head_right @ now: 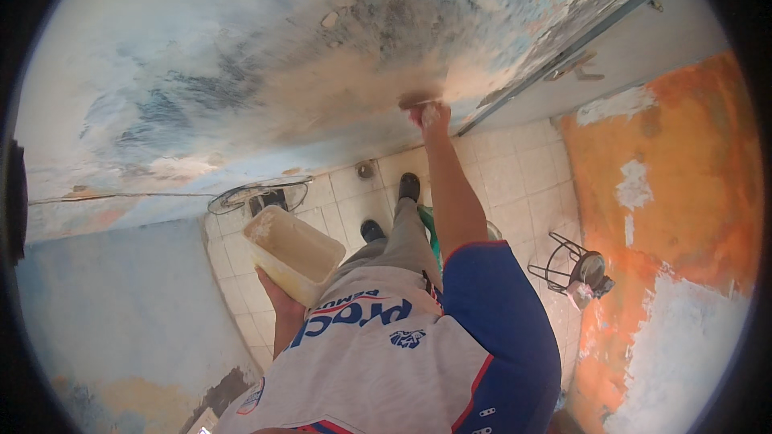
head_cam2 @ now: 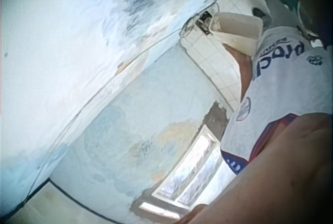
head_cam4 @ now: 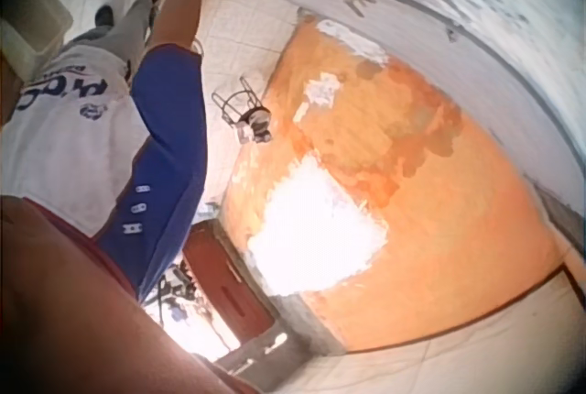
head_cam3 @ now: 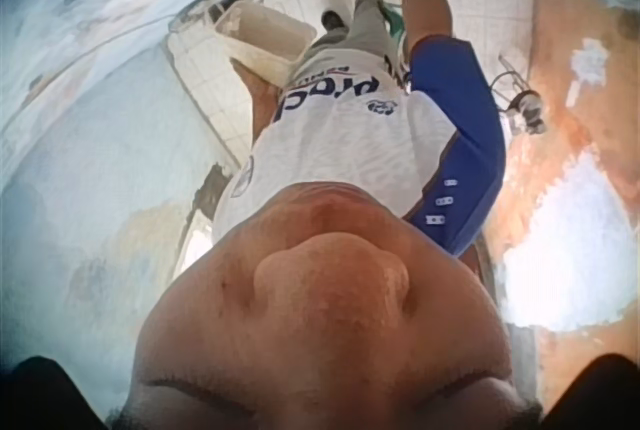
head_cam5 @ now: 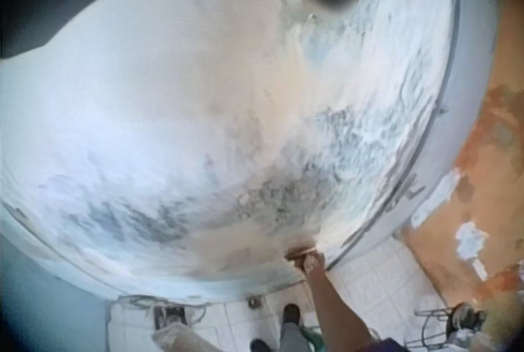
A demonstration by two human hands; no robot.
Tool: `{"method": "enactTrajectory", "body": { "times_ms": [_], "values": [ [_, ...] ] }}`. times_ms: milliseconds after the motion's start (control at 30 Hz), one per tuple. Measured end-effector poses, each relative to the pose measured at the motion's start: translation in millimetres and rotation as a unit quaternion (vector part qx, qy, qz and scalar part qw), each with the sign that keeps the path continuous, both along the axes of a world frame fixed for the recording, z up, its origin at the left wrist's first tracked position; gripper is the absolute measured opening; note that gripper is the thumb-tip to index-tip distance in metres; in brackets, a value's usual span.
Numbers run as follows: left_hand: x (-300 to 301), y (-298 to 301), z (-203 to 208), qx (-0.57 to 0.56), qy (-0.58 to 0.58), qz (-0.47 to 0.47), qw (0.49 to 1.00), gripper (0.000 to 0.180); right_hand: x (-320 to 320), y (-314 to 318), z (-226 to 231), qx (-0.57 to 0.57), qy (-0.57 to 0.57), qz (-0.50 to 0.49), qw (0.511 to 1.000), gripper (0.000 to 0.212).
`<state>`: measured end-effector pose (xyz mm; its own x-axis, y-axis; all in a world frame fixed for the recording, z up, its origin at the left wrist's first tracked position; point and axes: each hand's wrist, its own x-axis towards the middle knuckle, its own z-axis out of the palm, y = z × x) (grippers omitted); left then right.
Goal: The person applies plaster or joint compound to a wall and ceiling area using a red spreader, dipping it into a plastic container for more material.
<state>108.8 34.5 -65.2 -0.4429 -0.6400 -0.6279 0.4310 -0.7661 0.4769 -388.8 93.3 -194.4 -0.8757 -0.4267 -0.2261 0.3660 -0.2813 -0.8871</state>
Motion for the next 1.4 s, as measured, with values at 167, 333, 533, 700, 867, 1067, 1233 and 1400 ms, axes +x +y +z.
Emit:
{"method": "enactTrajectory", "body": {
  "times_ms": [167, 333, 533, 700, 867, 1067, 1233, 1400],
  "values": [
    [9, 3, -2, 0.01, -0.014, 0.021, 1.0, 0.072, 16, -8, 147, -0.086, -0.019, 0.027, 0.996, 0.025],
    [6, 2, -9, -0.012, 0.034, 0.034, 0.999, 0.072, 56, 41, 118, -0.057, -0.105, -0.025, 0.992, 0.023],
    [-6, -4, 3, -0.022, 0.047, -0.011, 0.999, 0.07, 15, 24, -36, -0.012, 0.042, -0.006, 0.999, 0.03],
    [11, 1, -7, -0.037, 0.008, 0.021, 0.999, 0.073, 13, -29, 199, 0.049, 0.072, -0.044, 0.995, 0.026],
    [-1, 1, 2, -0.024, 0.058, 0.008, 0.998, 0.071, 30, 25, 332, -0.041, 0.048, -0.02, 0.998, 0.019],
    [-9, -3, -5, -0.033, 0.082, 0.008, 0.996, 0.071, 57, 45, 171, 0.068, -0.023, -0.015, 0.997, 0.03],
    [3, 0, -10, -0.007, 0.023, -0.002, 1.0, 0.071, 26, 22, -18, 0.108, -0.053, 0.019, 0.992, 0.042],
    [21, 1, -17, -0.015, 0.028, 0.01, 0.999, 0.073, 3, -18, 145, -0.068, -0.046, -0.015, 0.997, 0.02]
  ]
}}
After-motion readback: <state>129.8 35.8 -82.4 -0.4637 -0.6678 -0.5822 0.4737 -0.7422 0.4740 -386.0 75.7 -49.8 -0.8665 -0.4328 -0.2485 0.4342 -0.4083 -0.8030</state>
